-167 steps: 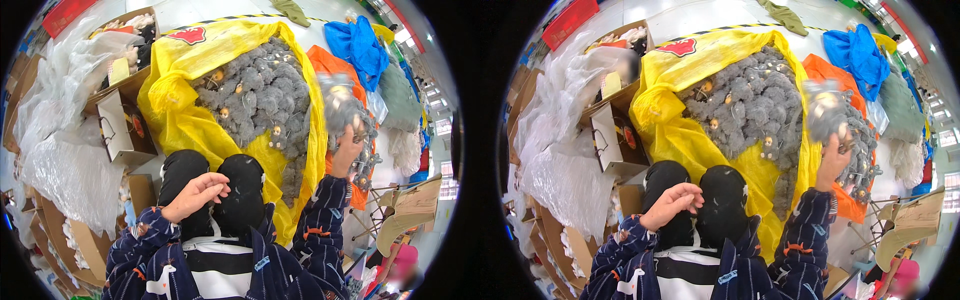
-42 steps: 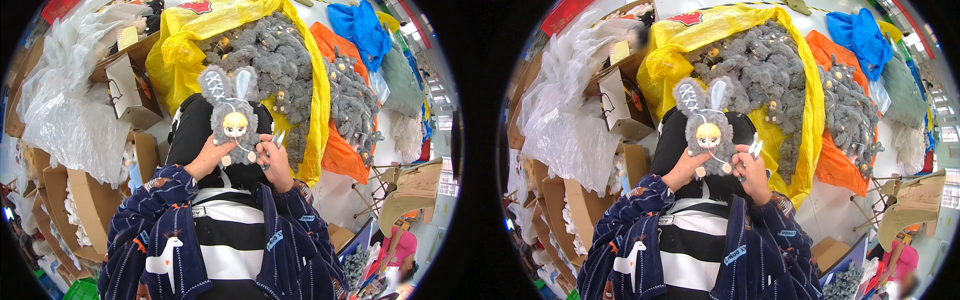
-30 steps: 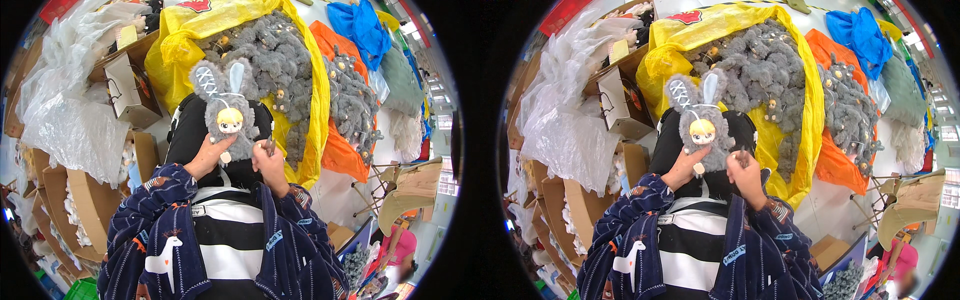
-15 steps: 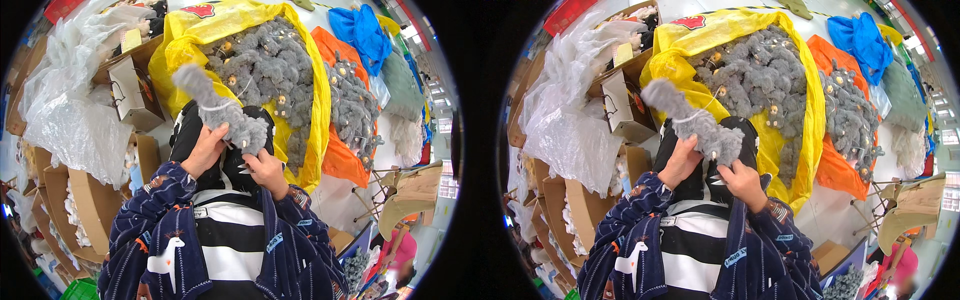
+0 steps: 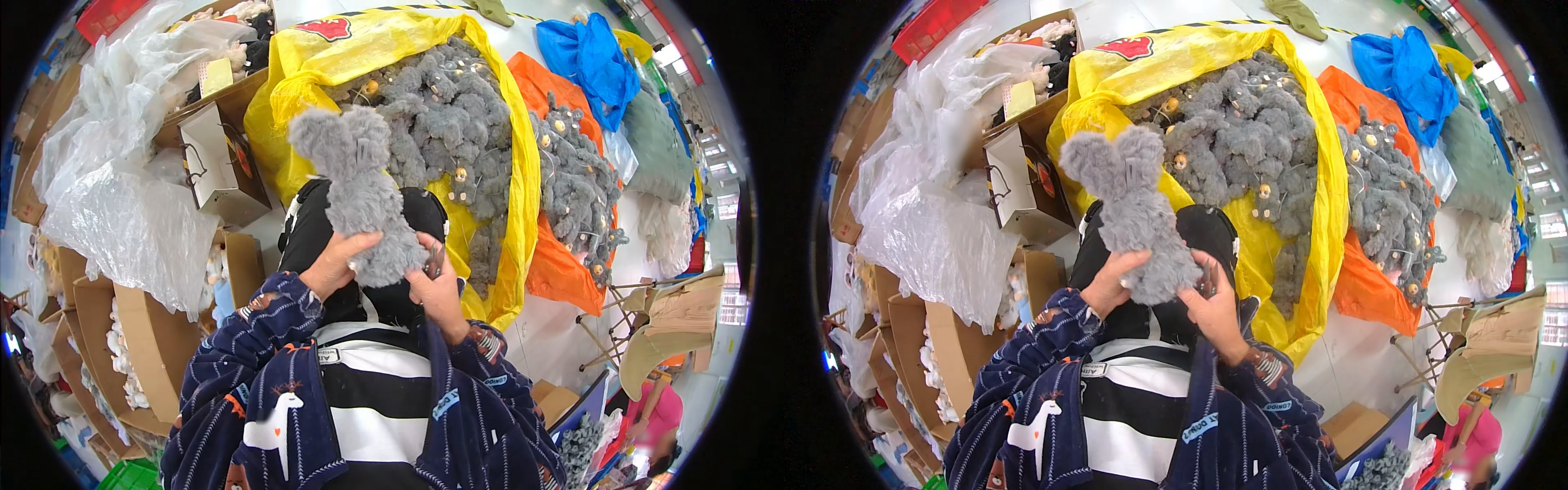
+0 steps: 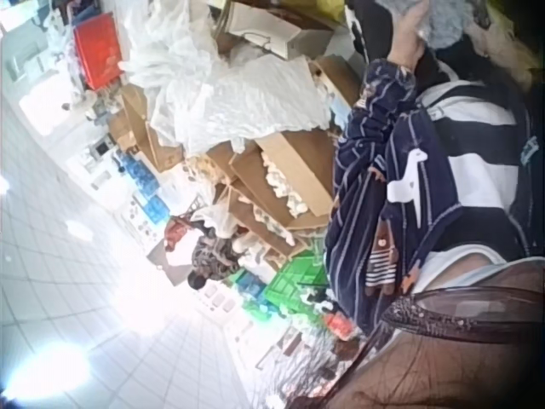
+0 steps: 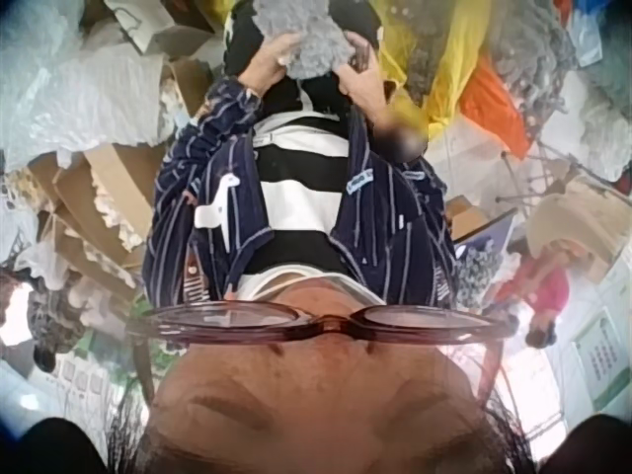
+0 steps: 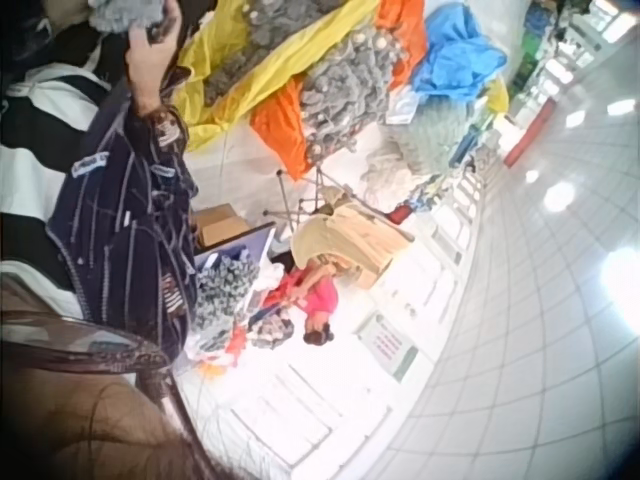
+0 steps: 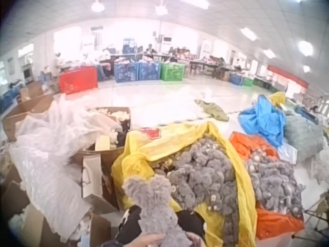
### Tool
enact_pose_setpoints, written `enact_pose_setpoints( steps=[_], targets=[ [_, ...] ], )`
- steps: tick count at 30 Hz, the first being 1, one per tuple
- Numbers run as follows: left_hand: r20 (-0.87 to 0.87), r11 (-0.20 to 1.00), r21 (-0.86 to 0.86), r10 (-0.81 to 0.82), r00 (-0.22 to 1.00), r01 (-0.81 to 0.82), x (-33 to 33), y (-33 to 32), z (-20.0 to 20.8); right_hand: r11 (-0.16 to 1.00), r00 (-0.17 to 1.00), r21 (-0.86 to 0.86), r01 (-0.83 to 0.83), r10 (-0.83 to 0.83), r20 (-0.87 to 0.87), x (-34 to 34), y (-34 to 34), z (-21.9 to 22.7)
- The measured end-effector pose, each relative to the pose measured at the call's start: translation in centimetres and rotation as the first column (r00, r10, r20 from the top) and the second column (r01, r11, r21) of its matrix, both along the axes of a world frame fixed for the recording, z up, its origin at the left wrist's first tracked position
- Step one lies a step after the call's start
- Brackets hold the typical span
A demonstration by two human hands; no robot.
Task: The person sits on the floor and repeatedly picks up small grey stuffed toys from a yellow sack. Using scissors, they trim loose threads and excess fabric from the toys' bodies and faces, then place the finished items into an orange sack.
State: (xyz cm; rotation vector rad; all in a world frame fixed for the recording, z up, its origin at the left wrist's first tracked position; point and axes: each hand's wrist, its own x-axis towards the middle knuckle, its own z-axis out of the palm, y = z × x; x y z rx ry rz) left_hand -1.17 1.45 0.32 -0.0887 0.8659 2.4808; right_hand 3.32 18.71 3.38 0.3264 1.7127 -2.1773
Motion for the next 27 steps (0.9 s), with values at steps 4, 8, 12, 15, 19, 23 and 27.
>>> enact_pose_setpoints(
  steps=[4, 8, 12, 15, 19, 23, 27],
  targets=[
    [0.078, 0.999, -0.032, -0.023, 0.997, 0.026, 0.4, 0.1, 0.7, 0.999, 0.999, -0.039, -0.030, 0.028, -0.028, 0.3, -0.8, -0.9],
    [0.114, 0.997, -0.068, -0.027, 0.993, 0.035, 0.2, 0.6, 1.3, 0.987, 0.998, -0.154, 0.044, -0.037, 0.048, -0.1, -1.6, -0.3],
    [-0.126, 0.937, -0.251, 0.218, 0.968, -0.243, -0.3, 0.9, 0.6, 0.939, 0.867, 0.319, 0.127, 0.051, -0.495, -1.0, -1.3, -1.8],
    [-0.199, 0.885, -0.280, 0.325, 0.925, -0.371, -0.9, 0.6, 1.0, 0.871, 0.786, 0.483, 0.090, 0.236, -0.572, -1.5, -0.1, -1.2],
    [0.029, 0.880, -0.371, 0.331, 0.943, -0.297, -1.9, 0.8, 0.6, 0.945, 0.866, 0.326, 0.026, 0.142, -0.480, -1.7, 0.6, -1.4],
    [0.114, 0.913, -0.390, -0.081, 0.990, 0.119, -3.9, -0.5, 0.7, 0.972, 0.977, -0.135, 0.191, -0.175, 0.124, -2.8, 4.4, -1.6],
    [0.044, 0.917, -0.299, -0.263, 0.964, 0.263, -5.6, -0.4, 1.3, 0.834, 0.856, -0.193, 0.517, -0.500, 0.133, -7.9, 13.4, -2.1]
  ],
)
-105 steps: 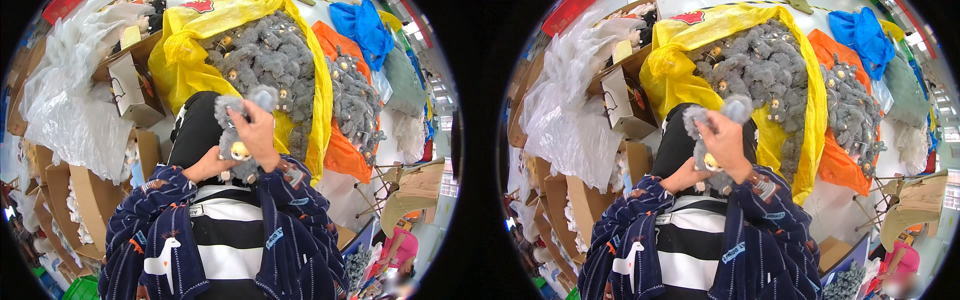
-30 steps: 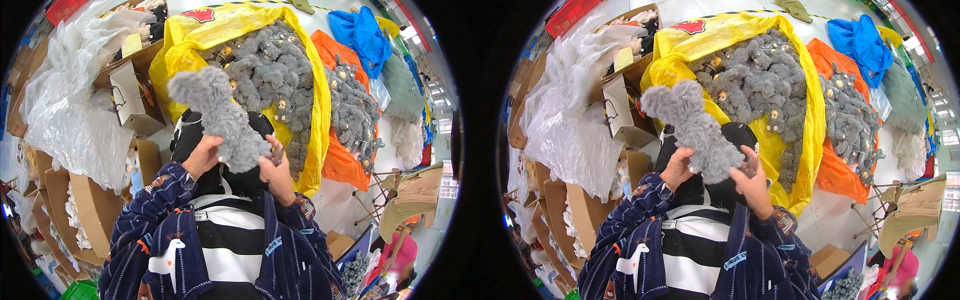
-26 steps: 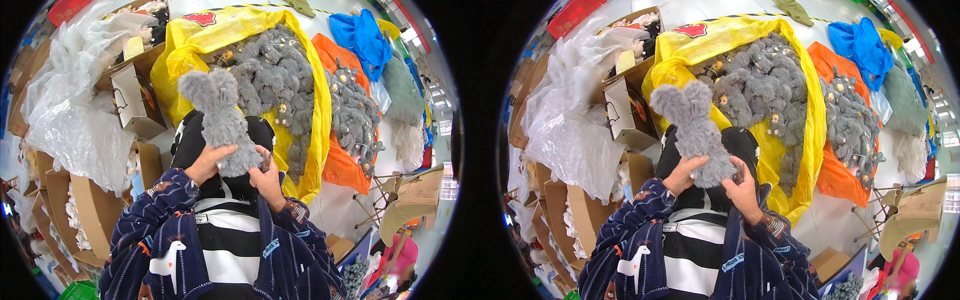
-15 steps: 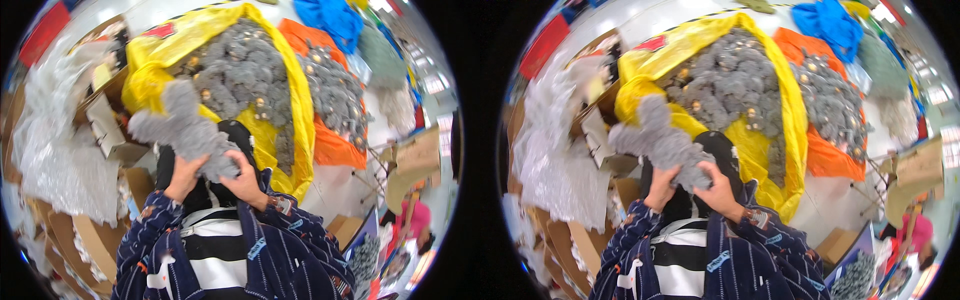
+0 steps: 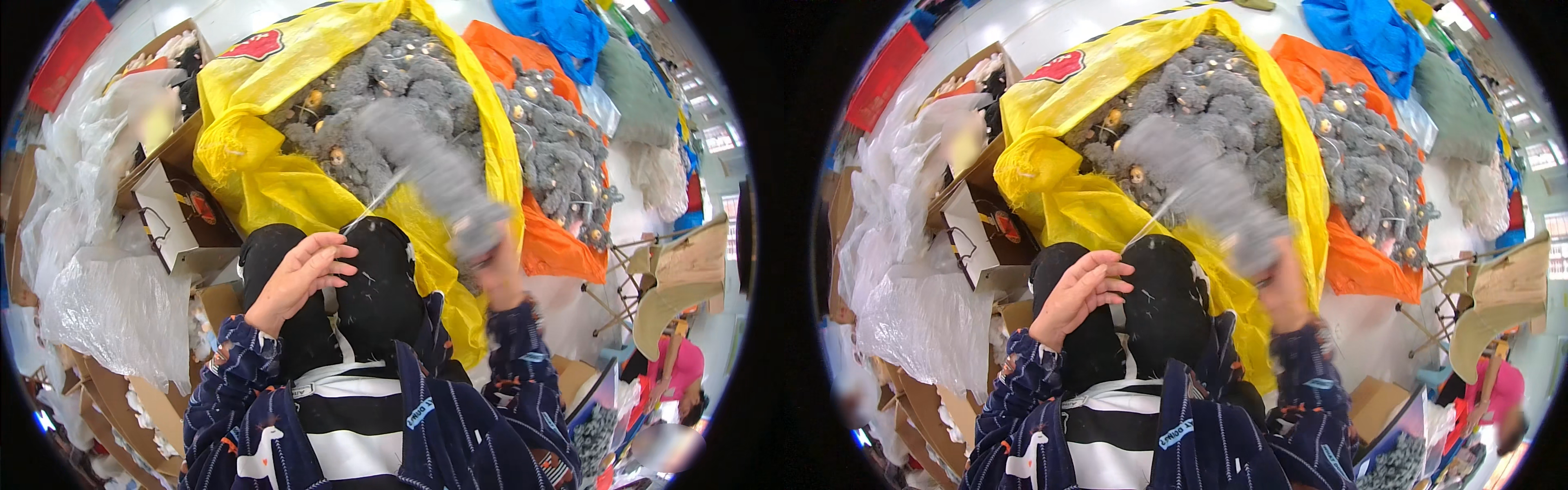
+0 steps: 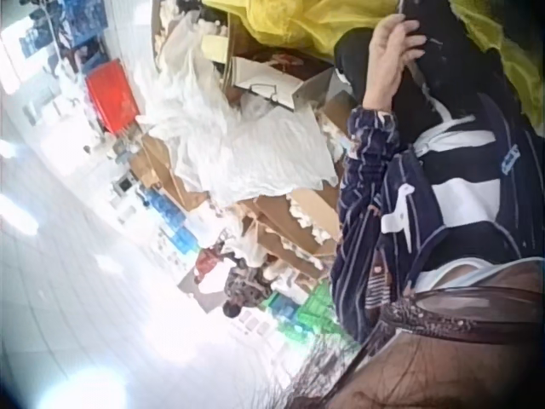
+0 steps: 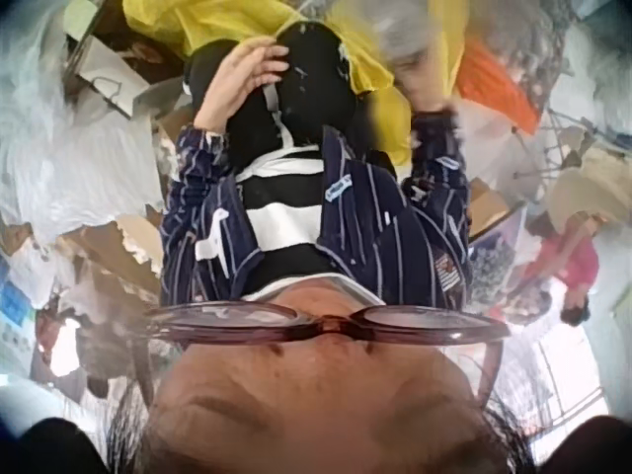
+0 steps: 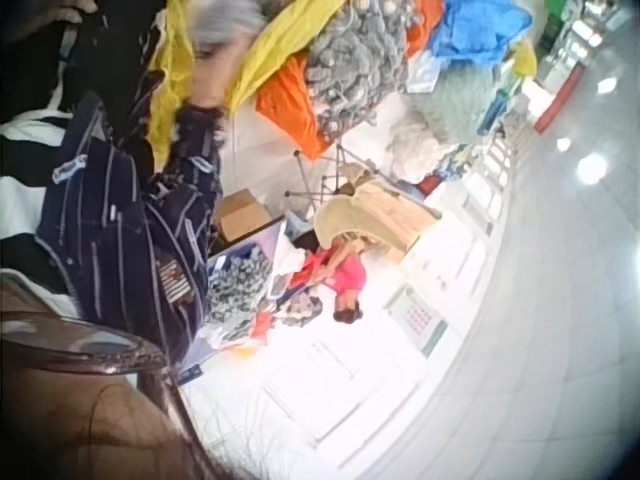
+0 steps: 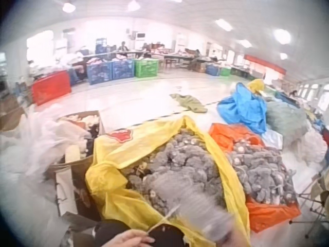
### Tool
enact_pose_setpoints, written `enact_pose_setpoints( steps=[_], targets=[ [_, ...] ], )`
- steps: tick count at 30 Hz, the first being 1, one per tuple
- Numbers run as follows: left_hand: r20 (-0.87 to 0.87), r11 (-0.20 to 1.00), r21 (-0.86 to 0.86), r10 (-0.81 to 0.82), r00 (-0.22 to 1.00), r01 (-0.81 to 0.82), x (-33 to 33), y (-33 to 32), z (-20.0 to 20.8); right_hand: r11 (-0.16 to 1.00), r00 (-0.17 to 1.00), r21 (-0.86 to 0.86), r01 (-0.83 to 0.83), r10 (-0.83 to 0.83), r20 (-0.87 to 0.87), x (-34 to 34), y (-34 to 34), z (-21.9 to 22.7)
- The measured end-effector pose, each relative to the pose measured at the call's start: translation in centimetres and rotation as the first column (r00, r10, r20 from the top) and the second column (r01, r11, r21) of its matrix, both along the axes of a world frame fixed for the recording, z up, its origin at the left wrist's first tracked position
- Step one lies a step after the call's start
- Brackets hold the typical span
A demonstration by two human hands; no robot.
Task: The person sits on the floor and repeatedly picks up small grey stuffed toys from a yellow sack. Using scissors, they trim loose threads and excess fabric from the toys' bodies and faces, then place the finished items into an orange sack.
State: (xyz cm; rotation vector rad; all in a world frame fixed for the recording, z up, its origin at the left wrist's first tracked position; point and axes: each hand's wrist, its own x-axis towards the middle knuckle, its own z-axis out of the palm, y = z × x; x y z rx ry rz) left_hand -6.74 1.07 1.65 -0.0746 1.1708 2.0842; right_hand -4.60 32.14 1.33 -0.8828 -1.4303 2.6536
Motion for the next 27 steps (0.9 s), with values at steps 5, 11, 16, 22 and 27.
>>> enact_pose_setpoints(
  steps=[5, 11, 16, 22, 27],
  targets=[
    [-0.001, 0.999, -0.013, 0.037, 0.999, -0.037, -0.2, 0.1, 0.4, 0.924, 0.828, 0.119, 0.365, -0.263, -0.495, -7.7, 8.5, 2.9],
    [-0.017, 0.985, -0.131, -0.115, 0.993, 0.112, -1.0, 0.2, 0.7, 0.676, 0.984, 0.715, -0.178, 0.123, 0.128, -12.9, 2.1, -14.6],
    [0.066, 0.981, -0.011, -0.194, 0.979, 0.195, -1.7, -0.6, 0.5, 0.836, 0.889, 0.432, -0.338, 0.133, 0.437, -14.0, -3.3, -28.2],
    [0.196, 0.962, 0.087, -0.270, 0.943, 0.257, -3.1, -1.0, 0.5, 0.999, 0.805, 0.035, 0.022, -0.039, 0.592, -16.6, -6.4, -32.4],
    [0.160, 0.954, 0.085, -0.297, 0.941, 0.286, -3.7, -0.6, 0.4, 0.984, 0.880, -0.087, 0.153, -0.096, 0.464, -17.2, -7.7, -30.8]
  ],
)
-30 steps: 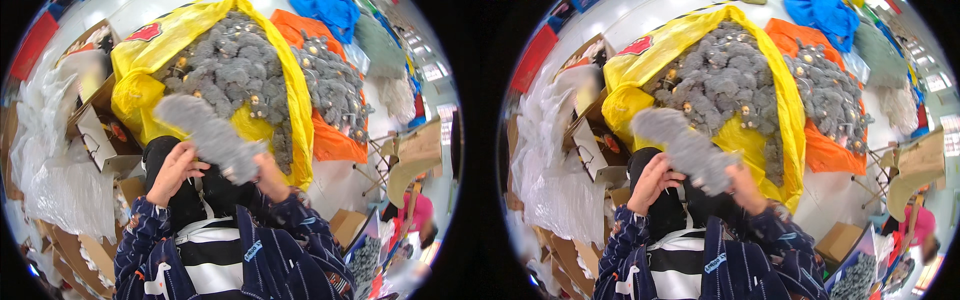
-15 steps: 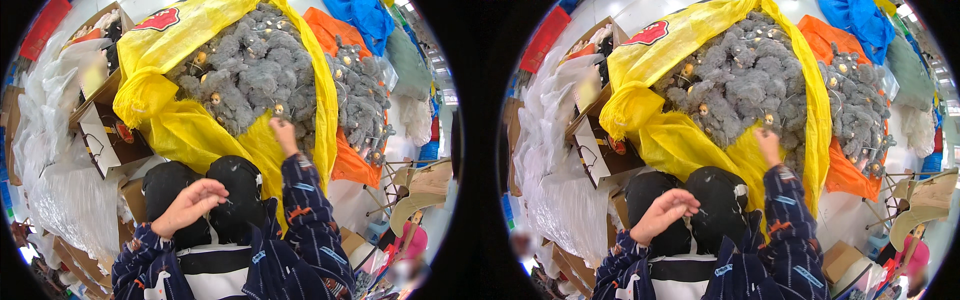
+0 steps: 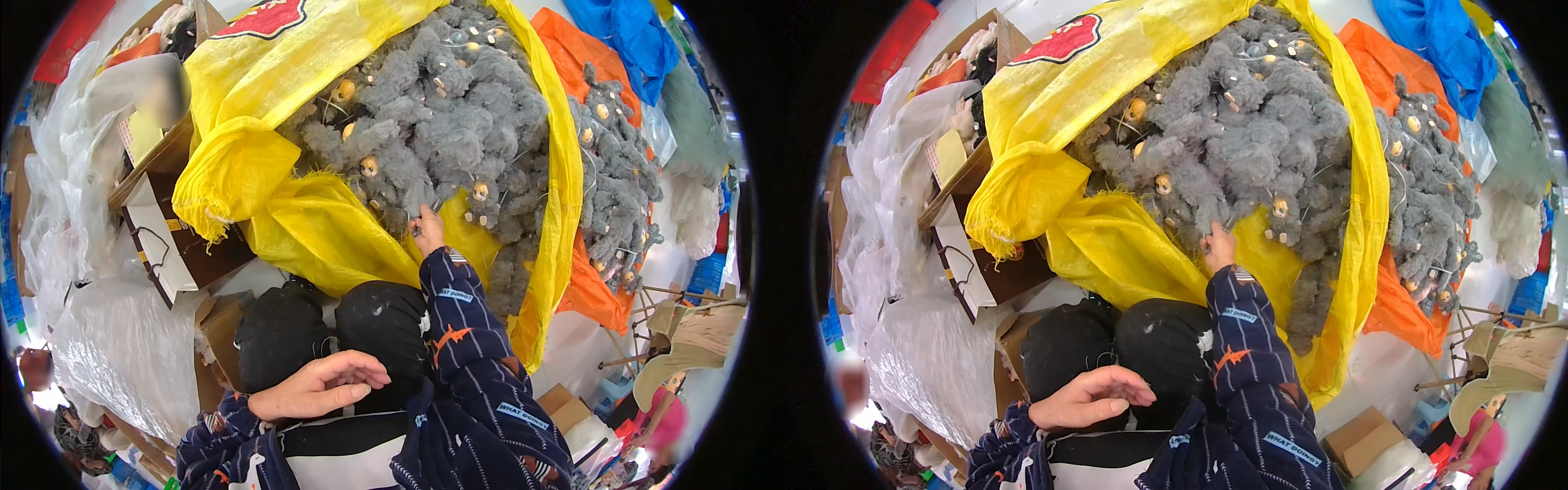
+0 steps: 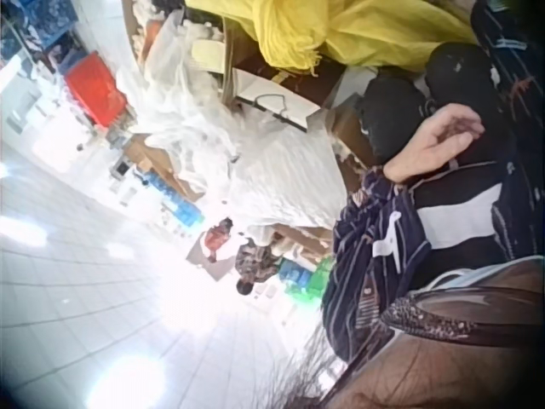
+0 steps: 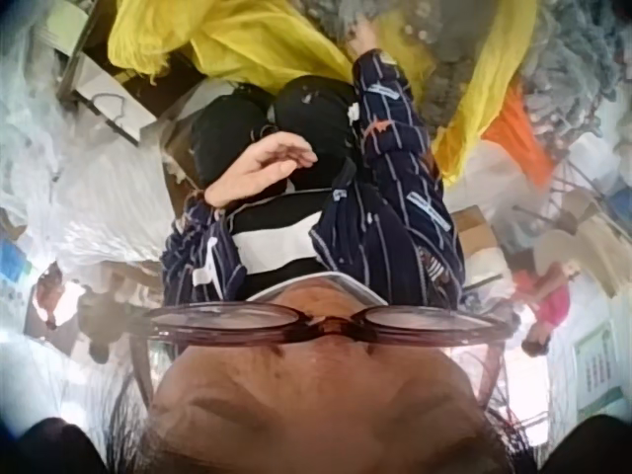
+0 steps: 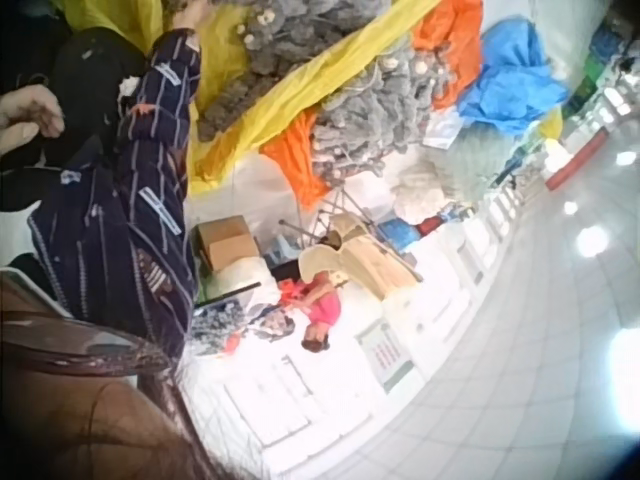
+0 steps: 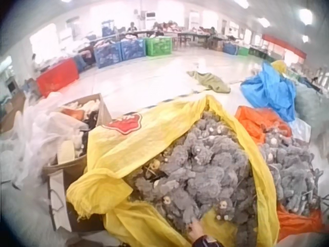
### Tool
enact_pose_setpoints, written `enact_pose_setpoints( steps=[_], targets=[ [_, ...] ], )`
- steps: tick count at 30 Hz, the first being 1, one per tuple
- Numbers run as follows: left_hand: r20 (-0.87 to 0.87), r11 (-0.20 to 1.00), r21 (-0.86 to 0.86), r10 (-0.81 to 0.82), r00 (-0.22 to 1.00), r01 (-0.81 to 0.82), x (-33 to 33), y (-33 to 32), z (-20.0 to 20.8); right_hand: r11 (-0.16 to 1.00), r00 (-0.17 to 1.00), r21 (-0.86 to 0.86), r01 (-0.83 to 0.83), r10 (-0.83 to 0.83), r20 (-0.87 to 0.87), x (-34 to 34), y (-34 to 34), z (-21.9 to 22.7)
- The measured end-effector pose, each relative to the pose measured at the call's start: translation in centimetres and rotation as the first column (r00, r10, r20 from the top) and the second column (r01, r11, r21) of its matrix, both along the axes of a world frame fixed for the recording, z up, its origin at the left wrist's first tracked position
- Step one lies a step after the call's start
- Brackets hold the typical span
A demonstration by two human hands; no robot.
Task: The person sits on the floor and repeatedly picks up small grey stuffed toys from a yellow sack. Using scissors, they trim loose threads and excess fabric from the toys' bodies and faces, then place the finished items into an orange sack.
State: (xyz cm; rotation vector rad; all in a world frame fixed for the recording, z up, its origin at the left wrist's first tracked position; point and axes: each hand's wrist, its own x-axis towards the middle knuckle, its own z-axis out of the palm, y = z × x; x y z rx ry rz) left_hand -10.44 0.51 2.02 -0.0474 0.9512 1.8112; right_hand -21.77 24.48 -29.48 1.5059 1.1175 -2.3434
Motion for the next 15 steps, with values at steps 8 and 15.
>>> enact_pose_setpoints(
  steps=[8, 15],
  targets=[
    [-0.164, 0.993, -0.052, 0.096, 0.982, -0.105, 2.7, 0.2, -0.1, 0.984, 0.898, 0.041, -0.174, 0.176, -0.403, 0.0, -1.9, 17.5],
    [-0.996, 0.656, -0.091, -0.045, 0.081, -0.750, 4.2, 1.9, 0.4, 0.905, 0.789, 0.153, -0.396, 0.421, -0.448, 12.4, -4.1, 34.5]
  ],
)
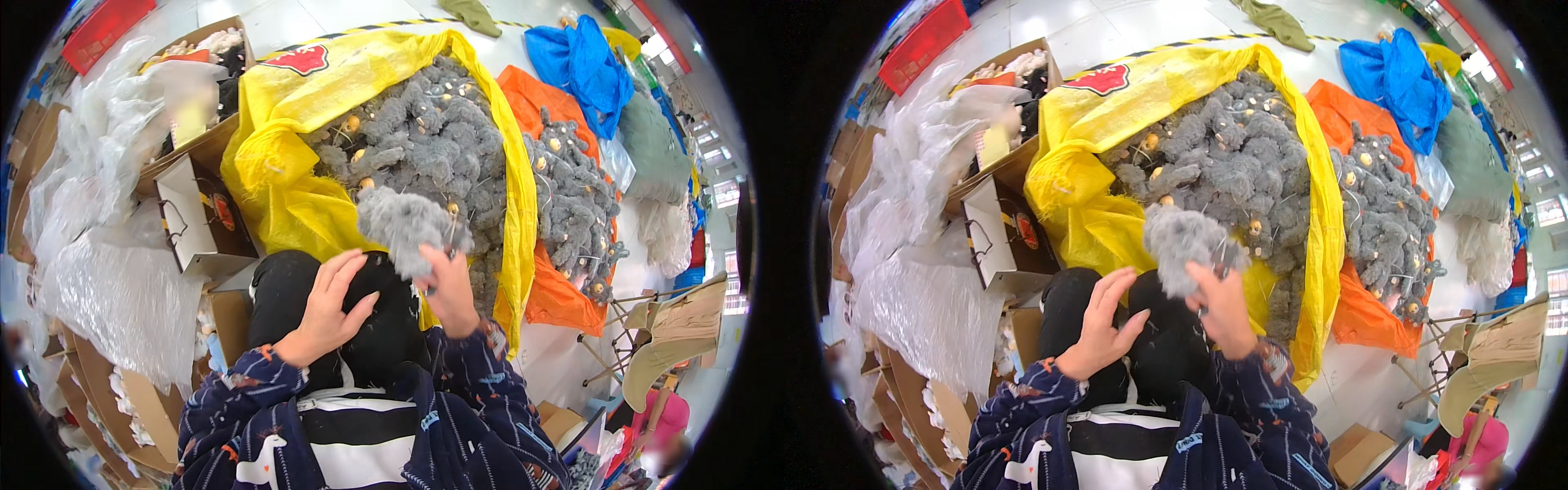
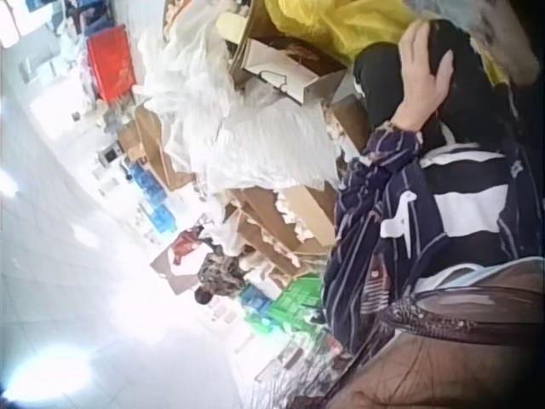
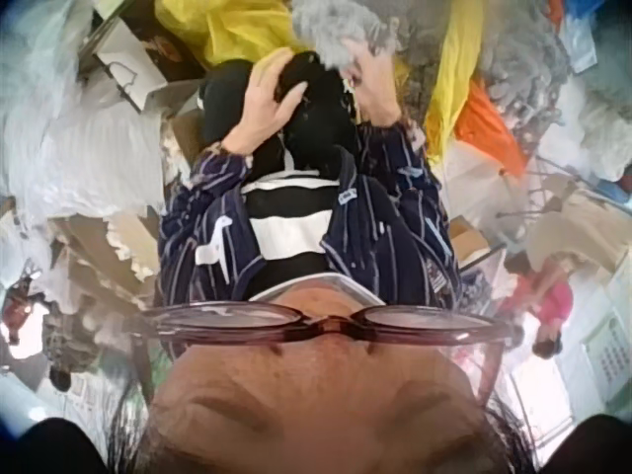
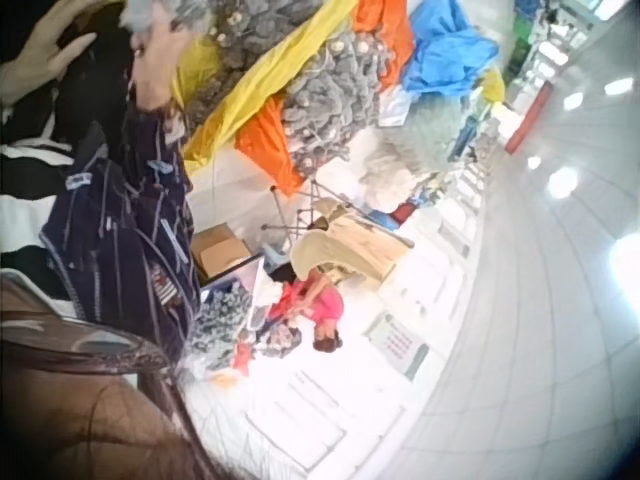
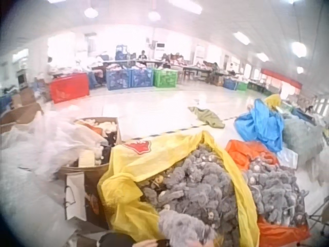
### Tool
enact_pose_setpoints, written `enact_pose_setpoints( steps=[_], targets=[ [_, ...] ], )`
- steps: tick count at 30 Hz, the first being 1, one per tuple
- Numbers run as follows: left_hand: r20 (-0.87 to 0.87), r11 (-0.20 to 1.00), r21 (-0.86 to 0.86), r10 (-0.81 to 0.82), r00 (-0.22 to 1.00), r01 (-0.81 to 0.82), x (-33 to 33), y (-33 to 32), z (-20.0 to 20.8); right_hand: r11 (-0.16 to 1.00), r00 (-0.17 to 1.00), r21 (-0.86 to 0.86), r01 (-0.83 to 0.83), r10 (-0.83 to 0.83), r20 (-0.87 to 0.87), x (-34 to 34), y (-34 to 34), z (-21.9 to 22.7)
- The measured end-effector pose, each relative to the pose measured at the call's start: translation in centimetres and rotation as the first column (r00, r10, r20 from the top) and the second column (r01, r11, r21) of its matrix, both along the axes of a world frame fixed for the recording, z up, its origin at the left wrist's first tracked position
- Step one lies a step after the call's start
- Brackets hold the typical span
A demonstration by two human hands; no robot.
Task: The person sits on the floor and repeatedly picks up small grey stuffed toys from a yellow sack. Using scissors, they trim loose threads and excess fabric from the toys' bodies and faces, then place the finished items into an orange sack.
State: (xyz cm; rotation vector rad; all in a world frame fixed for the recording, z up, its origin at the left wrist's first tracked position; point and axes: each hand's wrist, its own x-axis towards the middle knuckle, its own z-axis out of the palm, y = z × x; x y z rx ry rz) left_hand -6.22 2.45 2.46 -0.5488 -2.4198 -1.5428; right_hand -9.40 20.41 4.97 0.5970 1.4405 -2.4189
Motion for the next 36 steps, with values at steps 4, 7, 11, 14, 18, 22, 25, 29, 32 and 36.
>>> enact_pose_setpoints(
  steps=[4, 7, 11, 14, 18, 22, 25, 29, 32, 36],
  targets=[
    [-0.322, 0.988, -0.152, -0.047, 0.946, -0.002, 0.8, -0.4, 2.3, 0.948, 0.952, 0.146, -0.283, 0.296, -0.081, 7.0, -2.1, 4.0],
    [-0.148, 0.973, 0.211, -0.061, 0.987, 0.092, 2.5, -0.5, 3.5, 0.883, 0.843, 0.347, -0.318, 0.430, -0.322, 9.1, -2.2, 5.1],
    [0.344, 0.851, 0.520, -0.130, 0.930, -0.074, 4.2, -1.6, 3.8, 0.723, 0.750, 0.677, 0.140, 0.368, -0.549, 9.2, -1.0, 3.6],
    [0.491, 0.702, 0.681, -0.224, 0.842, -0.210, 5.3, -1.1, 2.5, 0.836, 0.843, 0.537, 0.118, 0.201, -0.498, 9.8, -2.1, 1.7],
    [0.547, 0.682, 0.697, -0.305, 0.779, -0.223, 6.6, -0.7, 0.6, 0.591, 0.707, 0.797, 0.123, 0.511, -0.489, 10.5, -3.4, 1.3],
    [0.605, 0.554, 0.773, -0.499, 0.621, -0.308, 6.7, -1.2, 1.7, 0.870, 0.873, 0.494, 0.004, 0.238, -0.426, 9.9, -3.7, 0.6],
    [0.569, 0.488, 0.815, -0.570, 0.592, -0.313, 7.0, -1.3, 2.0, 0.969, 0.967, 0.242, -0.049, 0.107, -0.233, 9.8, -2.9, 0.0],
    [0.580, 0.705, 0.698, -0.449, 0.680, -0.130, 6.9, -2.3, 1.5, 0.949, 0.966, 0.286, -0.134, 0.190, -0.176, 10.0, -2.0, -1.5],
    [0.505, 0.847, 0.531, -0.312, 0.805, -0.005, 5.7, -3.8, 1.5, 0.956, 0.952, 0.289, -0.046, 0.130, -0.278, 9.9, -2.5, -1.1],
    [0.386, 0.838, 0.546, -0.247, 0.889, -0.004, 4.9, -4.6, 3.2, 0.920, 0.942, 0.372, -0.121, 0.225, -0.249, 9.6, -2.7, -0.9]
  ],
)
